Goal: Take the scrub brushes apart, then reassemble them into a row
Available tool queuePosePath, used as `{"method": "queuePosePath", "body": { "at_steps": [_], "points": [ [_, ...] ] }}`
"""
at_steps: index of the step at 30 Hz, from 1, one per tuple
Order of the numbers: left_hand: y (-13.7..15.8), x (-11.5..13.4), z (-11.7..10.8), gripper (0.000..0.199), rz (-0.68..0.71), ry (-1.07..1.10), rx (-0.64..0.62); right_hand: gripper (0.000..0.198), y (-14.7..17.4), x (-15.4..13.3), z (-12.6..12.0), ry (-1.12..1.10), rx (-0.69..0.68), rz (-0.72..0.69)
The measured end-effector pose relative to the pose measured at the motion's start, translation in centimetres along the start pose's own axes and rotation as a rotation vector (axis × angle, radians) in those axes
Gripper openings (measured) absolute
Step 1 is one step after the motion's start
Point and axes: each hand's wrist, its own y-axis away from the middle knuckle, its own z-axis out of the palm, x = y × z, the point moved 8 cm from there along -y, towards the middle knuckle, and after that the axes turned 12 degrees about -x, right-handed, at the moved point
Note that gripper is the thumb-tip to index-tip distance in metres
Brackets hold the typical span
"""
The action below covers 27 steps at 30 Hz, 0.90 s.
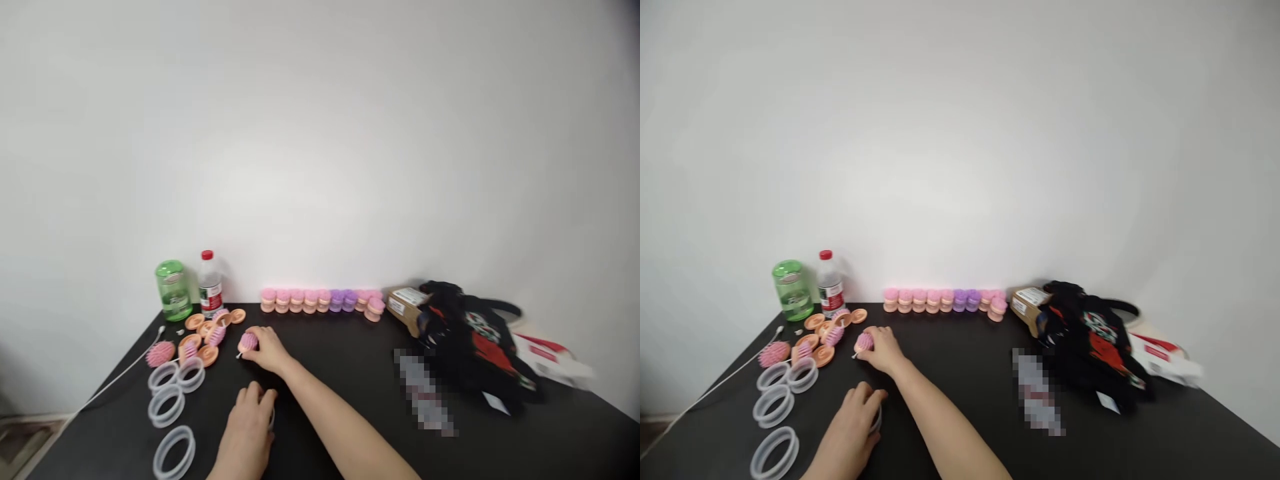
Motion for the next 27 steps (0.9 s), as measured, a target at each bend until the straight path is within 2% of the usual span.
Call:
{"method": "queuePosePath", "body": {
  "at_steps": [2,5,8,12,15,18,21,24,27],
  "points": [
    [-0.3,-0.3,-0.2,0.063,0.019,0.103,0.033,0.047,1.3,0.5,-0.9,-0.02,0.037,0.027],
    [-0.6,-0.7,-0.4,0.045,0.012,0.306,0.043,0.05,4.6,1.7,-3.1,-0.078,0.122,0.076],
    [-0.6,-0.6,-0.7,0.033,0.067,0.49,0.065,0.054,8.8,2.5,-5.3,-0.178,0.188,0.095],
    [-0.5,0.4,-0.7,0.038,0.174,0.601,0.1,0.053,14.6,1.7,-7.0,-0.3,0.228,0.044],
    [-0.3,1.1,0.0,0.045,0.179,0.7,0.087,0.053,17.8,0.5,-7.2,-0.354,0.227,-0.01],
    [0.0,1.8,0.2,0.038,0.169,0.755,0.074,0.048,19.5,-0.6,-6.8,-0.375,0.216,-0.082],
    [0.4,2.5,-0.2,0.03,0.203,0.735,0.078,0.043,19.7,-1.4,-6.1,-0.292,0.172,-0.118],
    [0.7,2.4,-0.6,0.032,0.191,0.725,0.1,0.043,19.6,-1.8,-5.5,-0.196,0.14,-0.12],
    [0.7,2.3,-0.6,0.038,0.194,0.784,0.098,0.044,19.8,-1.6,-5.5,-0.166,0.168,-0.107]
  ]
}}
